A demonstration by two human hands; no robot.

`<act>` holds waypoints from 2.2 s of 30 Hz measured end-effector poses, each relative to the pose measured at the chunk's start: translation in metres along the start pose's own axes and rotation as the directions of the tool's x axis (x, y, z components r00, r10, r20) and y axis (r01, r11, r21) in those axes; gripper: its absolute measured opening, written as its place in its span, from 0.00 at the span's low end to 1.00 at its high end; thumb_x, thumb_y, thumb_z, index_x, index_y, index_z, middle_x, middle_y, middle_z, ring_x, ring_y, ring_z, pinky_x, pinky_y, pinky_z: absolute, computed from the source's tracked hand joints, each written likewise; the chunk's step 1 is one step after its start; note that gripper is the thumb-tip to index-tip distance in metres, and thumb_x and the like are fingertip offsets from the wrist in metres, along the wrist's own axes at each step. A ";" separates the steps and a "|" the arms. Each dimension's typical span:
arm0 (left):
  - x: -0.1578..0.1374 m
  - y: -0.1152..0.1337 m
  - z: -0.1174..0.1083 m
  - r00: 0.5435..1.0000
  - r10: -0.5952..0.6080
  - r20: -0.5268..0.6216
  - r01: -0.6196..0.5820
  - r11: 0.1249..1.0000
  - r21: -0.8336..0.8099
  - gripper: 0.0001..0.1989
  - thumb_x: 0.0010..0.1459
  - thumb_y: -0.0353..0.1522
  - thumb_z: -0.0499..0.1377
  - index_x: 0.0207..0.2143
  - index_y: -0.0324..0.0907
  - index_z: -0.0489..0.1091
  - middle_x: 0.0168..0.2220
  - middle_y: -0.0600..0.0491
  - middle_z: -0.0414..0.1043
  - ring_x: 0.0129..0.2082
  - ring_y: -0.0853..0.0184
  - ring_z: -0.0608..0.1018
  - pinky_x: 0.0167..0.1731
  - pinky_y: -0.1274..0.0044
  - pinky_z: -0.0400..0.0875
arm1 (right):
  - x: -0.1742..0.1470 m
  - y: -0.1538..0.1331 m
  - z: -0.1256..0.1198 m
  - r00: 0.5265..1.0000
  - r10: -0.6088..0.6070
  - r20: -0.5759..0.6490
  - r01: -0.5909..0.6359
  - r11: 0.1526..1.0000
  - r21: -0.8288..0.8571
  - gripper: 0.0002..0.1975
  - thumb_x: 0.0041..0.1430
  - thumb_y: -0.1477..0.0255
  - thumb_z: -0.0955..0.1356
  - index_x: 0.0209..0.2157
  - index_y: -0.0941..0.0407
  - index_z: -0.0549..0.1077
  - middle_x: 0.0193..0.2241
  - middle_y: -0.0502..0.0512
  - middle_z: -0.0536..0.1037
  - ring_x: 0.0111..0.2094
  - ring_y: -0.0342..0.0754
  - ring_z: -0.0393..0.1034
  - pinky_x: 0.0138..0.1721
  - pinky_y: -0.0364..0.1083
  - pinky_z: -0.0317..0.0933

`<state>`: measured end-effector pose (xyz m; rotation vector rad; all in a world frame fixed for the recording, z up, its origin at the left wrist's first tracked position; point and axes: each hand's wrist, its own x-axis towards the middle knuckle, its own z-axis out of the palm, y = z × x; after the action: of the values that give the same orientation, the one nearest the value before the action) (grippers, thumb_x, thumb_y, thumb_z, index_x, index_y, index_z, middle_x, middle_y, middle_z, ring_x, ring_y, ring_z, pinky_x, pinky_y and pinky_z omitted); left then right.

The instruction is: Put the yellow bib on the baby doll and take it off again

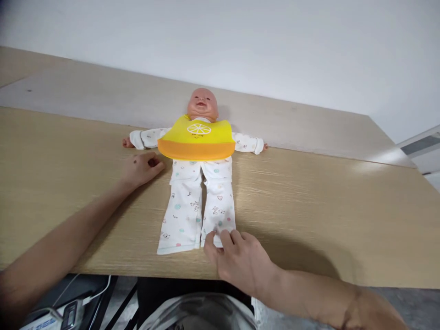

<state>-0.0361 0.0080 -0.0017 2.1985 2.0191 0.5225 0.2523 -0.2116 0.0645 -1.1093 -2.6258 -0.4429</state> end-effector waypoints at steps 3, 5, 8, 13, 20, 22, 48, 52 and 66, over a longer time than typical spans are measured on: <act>0.001 0.000 -0.001 1.000 0.000 0.022 0.000 1.000 0.029 0.11 0.51 0.41 0.55 0.25 0.43 0.70 0.26 0.50 0.74 0.27 0.61 0.74 0.25 0.74 0.59 | -0.009 -0.001 0.005 0.998 -0.057 -0.034 0.060 0.995 0.080 0.13 0.47 0.82 0.63 0.31 0.60 0.78 0.23 0.56 0.71 0.19 0.44 0.63 0.16 0.44 0.59; 0.000 0.001 -0.003 0.999 0.001 0.044 -0.004 0.999 0.050 0.12 0.52 0.41 0.54 0.27 0.43 0.70 0.27 0.50 0.75 0.28 0.61 0.75 0.26 0.74 0.59 | -0.012 -0.005 0.008 0.996 -0.072 -0.047 0.076 0.991 0.106 0.13 0.48 0.83 0.62 0.30 0.60 0.77 0.23 0.56 0.71 0.20 0.44 0.63 0.16 0.44 0.58; -0.001 0.002 -0.004 0.998 -0.008 0.062 0.003 0.997 0.077 0.13 0.54 0.41 0.53 0.29 0.43 0.71 0.30 0.50 0.77 0.32 0.60 0.76 0.26 0.75 0.59 | -0.010 -0.009 0.008 0.989 -0.128 -0.072 0.138 0.979 0.151 0.10 0.50 0.81 0.63 0.29 0.60 0.76 0.21 0.55 0.69 0.20 0.44 0.62 0.17 0.44 0.57; -0.002 0.003 -0.004 0.997 -0.026 0.076 0.021 0.997 0.078 0.13 0.54 0.41 0.54 0.30 0.43 0.72 0.31 0.49 0.77 0.33 0.59 0.77 0.27 0.74 0.60 | 0.019 -0.022 0.004 0.962 -0.225 -0.154 0.250 0.953 0.169 0.09 0.56 0.74 0.67 0.36 0.61 0.79 0.24 0.53 0.70 0.22 0.43 0.62 0.19 0.44 0.54; -0.002 0.003 -0.007 0.996 -0.008 0.090 0.005 0.999 0.032 0.14 0.53 0.41 0.54 0.30 0.42 0.73 0.29 0.49 0.76 0.30 0.60 0.76 0.27 0.74 0.59 | 0.057 -0.050 0.031 0.982 -0.169 -0.080 0.169 0.986 -0.002 0.13 0.56 0.76 0.64 0.39 0.58 0.79 0.23 0.53 0.73 0.22 0.44 0.64 0.20 0.44 0.52; -0.002 0.002 -0.008 0.996 0.015 0.090 -0.015 1.000 0.004 0.13 0.52 0.41 0.54 0.29 0.42 0.72 0.29 0.49 0.76 0.29 0.62 0.74 0.26 0.74 0.58 | 0.059 -0.050 0.034 0.971 -0.192 -0.141 0.195 0.981 0.008 0.10 0.54 0.76 0.64 0.31 0.57 0.79 0.21 0.52 0.72 0.21 0.43 0.63 0.19 0.43 0.51; 0.001 -0.005 -0.007 0.991 0.072 0.114 -0.068 0.997 -0.035 0.14 0.56 0.40 0.49 0.32 0.42 0.71 0.30 0.50 0.75 0.30 0.62 0.74 0.29 0.74 0.60 | -0.015 0.246 0.111 0.310 0.951 -0.014 -0.899 0.298 0.321 0.11 0.50 0.72 0.63 0.17 0.58 0.58 0.17 0.48 0.59 0.22 0.39 0.52 0.27 0.42 0.45; 0.001 -0.005 -0.005 0.992 0.076 0.105 -0.071 0.996 -0.047 0.14 0.55 0.40 0.49 0.31 0.42 0.70 0.29 0.50 0.74 0.28 0.63 0.73 0.28 0.74 0.59 | -0.009 0.239 0.115 0.440 0.893 0.094 -0.889 0.418 0.188 0.12 0.51 0.70 0.66 0.19 0.58 0.61 0.18 0.50 0.63 0.23 0.40 0.52 0.29 0.43 0.45; 0.034 -0.045 -0.033 0.887 -0.459 -0.044 0.385 0.789 -0.478 0.13 0.56 0.38 0.53 0.36 0.35 0.66 0.23 0.56 0.62 0.22 0.73 0.59 0.23 0.78 0.57 | 0.040 0.249 0.122 0.271 0.912 0.308 -0.657 -0.058 0.751 0.14 0.58 0.63 0.66 0.25 0.59 0.68 0.15 0.47 0.62 0.15 0.36 0.51 0.17 0.40 0.41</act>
<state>-0.0870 0.0412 0.0211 1.4111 2.0962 1.0117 0.3920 0.0253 0.0102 -1.7288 -1.0491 0.7498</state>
